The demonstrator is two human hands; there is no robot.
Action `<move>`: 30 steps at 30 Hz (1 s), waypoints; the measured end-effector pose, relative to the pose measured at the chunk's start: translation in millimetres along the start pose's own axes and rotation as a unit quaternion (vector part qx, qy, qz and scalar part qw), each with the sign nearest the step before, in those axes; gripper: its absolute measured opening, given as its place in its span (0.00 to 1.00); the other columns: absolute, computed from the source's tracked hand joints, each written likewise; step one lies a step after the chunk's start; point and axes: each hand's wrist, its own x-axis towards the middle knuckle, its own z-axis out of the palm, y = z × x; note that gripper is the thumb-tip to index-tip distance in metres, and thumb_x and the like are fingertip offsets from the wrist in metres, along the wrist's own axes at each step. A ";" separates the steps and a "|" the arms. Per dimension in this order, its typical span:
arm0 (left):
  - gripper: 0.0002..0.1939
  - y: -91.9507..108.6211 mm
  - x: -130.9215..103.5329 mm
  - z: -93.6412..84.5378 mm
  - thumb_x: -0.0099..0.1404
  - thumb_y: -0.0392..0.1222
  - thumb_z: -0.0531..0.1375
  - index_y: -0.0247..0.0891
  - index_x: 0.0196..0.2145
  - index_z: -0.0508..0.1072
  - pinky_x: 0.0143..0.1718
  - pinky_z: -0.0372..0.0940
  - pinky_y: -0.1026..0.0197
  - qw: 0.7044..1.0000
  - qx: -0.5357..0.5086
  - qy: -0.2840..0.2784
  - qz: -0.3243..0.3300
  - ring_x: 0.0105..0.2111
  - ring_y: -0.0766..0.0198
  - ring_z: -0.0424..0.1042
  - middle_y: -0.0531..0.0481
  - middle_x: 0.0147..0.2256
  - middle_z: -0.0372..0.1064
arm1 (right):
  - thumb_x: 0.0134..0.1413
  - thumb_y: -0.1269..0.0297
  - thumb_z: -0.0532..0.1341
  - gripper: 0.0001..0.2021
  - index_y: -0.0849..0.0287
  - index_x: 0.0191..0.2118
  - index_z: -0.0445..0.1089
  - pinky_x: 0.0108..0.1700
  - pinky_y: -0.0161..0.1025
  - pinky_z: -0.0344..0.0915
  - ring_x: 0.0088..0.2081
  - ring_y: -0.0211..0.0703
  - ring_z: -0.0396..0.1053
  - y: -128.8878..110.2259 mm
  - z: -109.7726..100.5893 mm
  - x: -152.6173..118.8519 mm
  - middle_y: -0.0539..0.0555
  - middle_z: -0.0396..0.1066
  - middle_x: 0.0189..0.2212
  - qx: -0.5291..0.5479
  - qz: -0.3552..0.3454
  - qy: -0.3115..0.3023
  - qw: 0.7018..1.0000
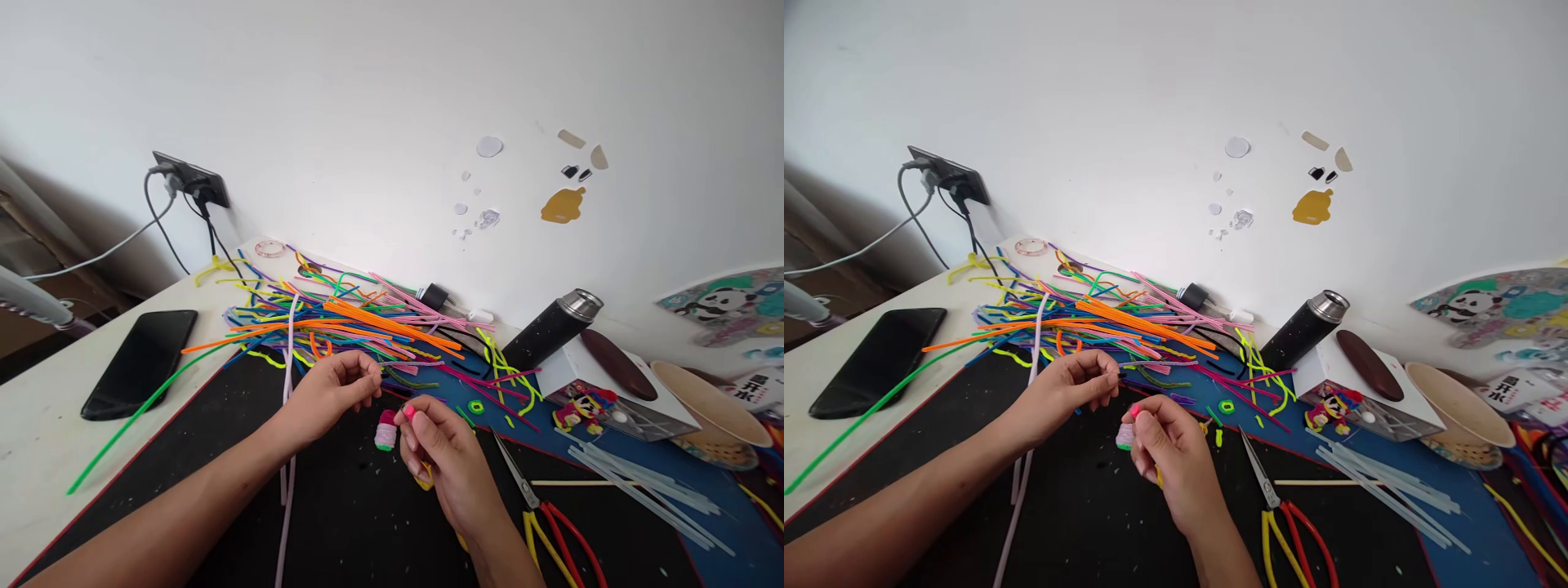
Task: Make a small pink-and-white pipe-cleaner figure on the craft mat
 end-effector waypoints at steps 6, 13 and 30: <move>0.16 -2.1 -1.1 -0.3 0.63 0.52 0.68 0.36 0.33 0.72 0.28 0.62 0.66 1.000 -0.010 -0.006 0.007 0.25 0.69 0.66 0.54 0.28 0.71 | 0.62 0.47 0.70 0.19 0.57 0.40 0.69 0.17 0.29 0.42 0.17 0.24 0.51 2.7 2.7 1.2 0.43 0.62 0.28 -0.035 -0.002 -0.009 0.999; 0.12 2.1 -4.6 2.8 0.62 0.47 0.67 0.37 0.32 0.72 0.28 0.62 0.66 1.000 -0.012 -0.011 0.015 0.25 0.69 0.65 0.55 0.27 0.70 | 0.61 0.42 0.69 0.22 0.56 0.41 0.66 0.19 0.29 0.39 0.19 0.26 0.42 9.3 5.1 2.9 0.40 0.56 0.24 -0.068 0.018 -0.012 0.997; 0.10 1.5 -6.4 6.7 0.62 0.45 0.66 0.36 0.32 0.73 0.29 0.63 0.65 0.999 0.014 -0.033 0.014 0.26 0.68 0.66 0.54 0.28 0.71 | 0.62 0.36 0.64 0.26 0.58 0.37 0.70 0.24 0.35 0.41 0.23 0.34 0.44 8.2 6.8 0.4 0.42 0.50 0.23 -0.145 -0.047 0.005 0.988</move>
